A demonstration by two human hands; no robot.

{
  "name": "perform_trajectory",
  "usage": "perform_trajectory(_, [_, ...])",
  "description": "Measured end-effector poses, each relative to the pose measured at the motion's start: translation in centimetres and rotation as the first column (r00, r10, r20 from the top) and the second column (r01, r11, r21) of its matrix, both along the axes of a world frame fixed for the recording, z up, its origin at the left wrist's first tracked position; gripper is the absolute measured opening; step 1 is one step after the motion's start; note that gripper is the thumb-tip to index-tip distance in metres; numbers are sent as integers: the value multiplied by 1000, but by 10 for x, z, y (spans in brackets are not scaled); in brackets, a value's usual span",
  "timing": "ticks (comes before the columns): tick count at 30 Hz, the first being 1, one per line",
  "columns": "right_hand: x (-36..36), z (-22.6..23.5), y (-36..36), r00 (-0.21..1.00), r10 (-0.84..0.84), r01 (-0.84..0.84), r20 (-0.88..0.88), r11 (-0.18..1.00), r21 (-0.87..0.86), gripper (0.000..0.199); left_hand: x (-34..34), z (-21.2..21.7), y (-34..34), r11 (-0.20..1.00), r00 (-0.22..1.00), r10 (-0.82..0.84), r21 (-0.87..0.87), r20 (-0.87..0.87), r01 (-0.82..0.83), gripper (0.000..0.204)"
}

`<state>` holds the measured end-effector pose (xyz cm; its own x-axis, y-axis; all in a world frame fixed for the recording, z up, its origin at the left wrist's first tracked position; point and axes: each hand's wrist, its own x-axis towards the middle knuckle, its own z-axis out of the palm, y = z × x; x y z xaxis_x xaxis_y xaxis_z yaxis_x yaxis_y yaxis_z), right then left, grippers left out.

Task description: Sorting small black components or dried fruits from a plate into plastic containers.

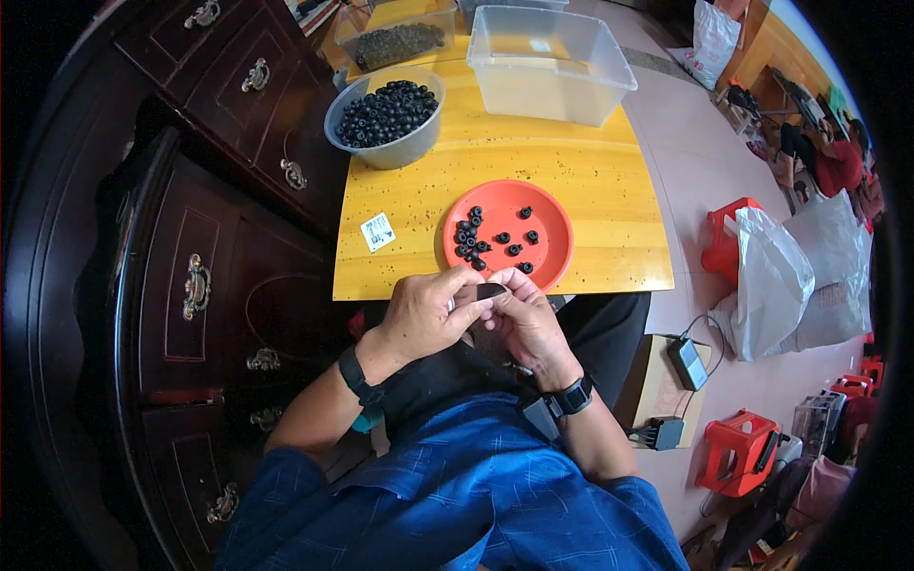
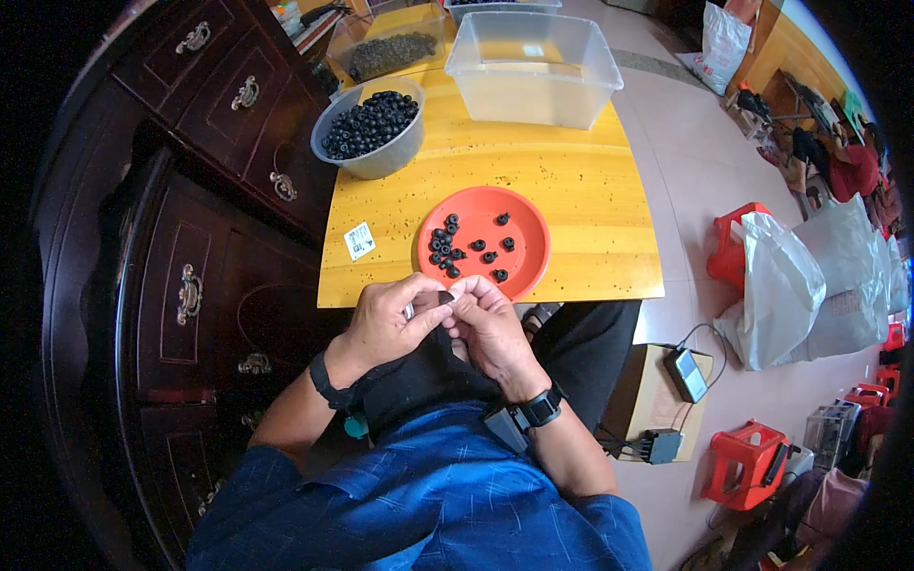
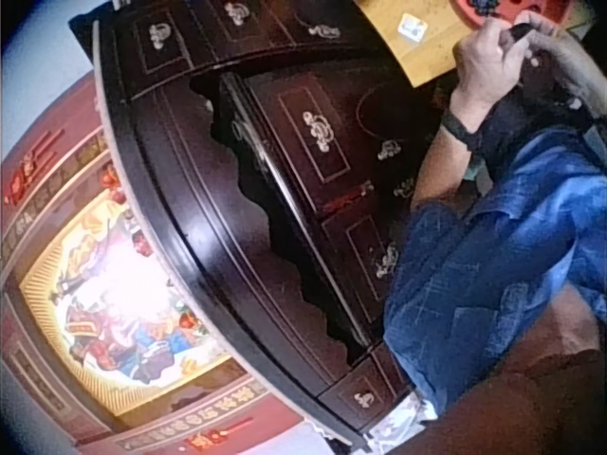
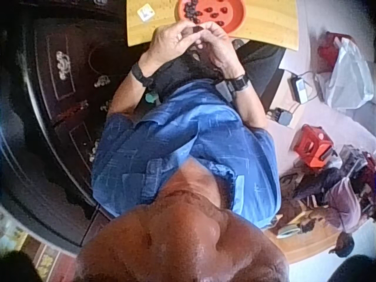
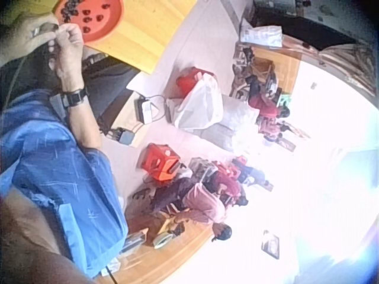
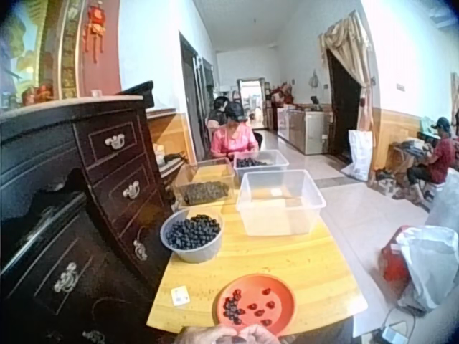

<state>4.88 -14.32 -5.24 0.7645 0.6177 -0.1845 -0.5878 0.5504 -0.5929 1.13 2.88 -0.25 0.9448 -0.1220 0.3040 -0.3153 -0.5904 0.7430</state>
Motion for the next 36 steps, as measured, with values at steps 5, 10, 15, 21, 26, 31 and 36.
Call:
perform_trajectory(5, [15, 1, -13, 849, -44, 334, 526, 816, -471, 14, 18, 17, 37, 982, 927, -41, 157, -372, 106, 22])
perform_trajectory(10, [41, 9, -17, 341, 323, 773, 883, 439, -458, 26, 65, 24, 103, 948, 908, 43, 302, -418, 95, 26])
perform_trajectory(15, [56, -11, 3, 116, 607, 839, 786, 363, -405, 40, 125, 57, 130, 907, 908, 417, -50, -41, -418, 31])
perform_trajectory(21, [53, -17, 0, 126, 655, 817, 745, 358, -453, 31, 89, 8, 94, 927, 926, 352, 191, -139, -324, 40])
perform_trajectory(26, [47, -14, -3, 157, 645, 797, 748, 365, -482, 23, 48, -53, 53, 958, 899, 286, 92, -331, -271, 43])
perform_trajectory(31, [36, -9, -15, 11, 630, 772, 776, 488, -408, 23, 48, -61, 34, 939, 869, 330, 35, -368, -342, 33])
perform_trajectory(36, [29, -12, -23, -4, 659, 771, 752, 480, -417, 25, 52, -72, 35, 928, 873, 353, 9, -337, -372, 26])
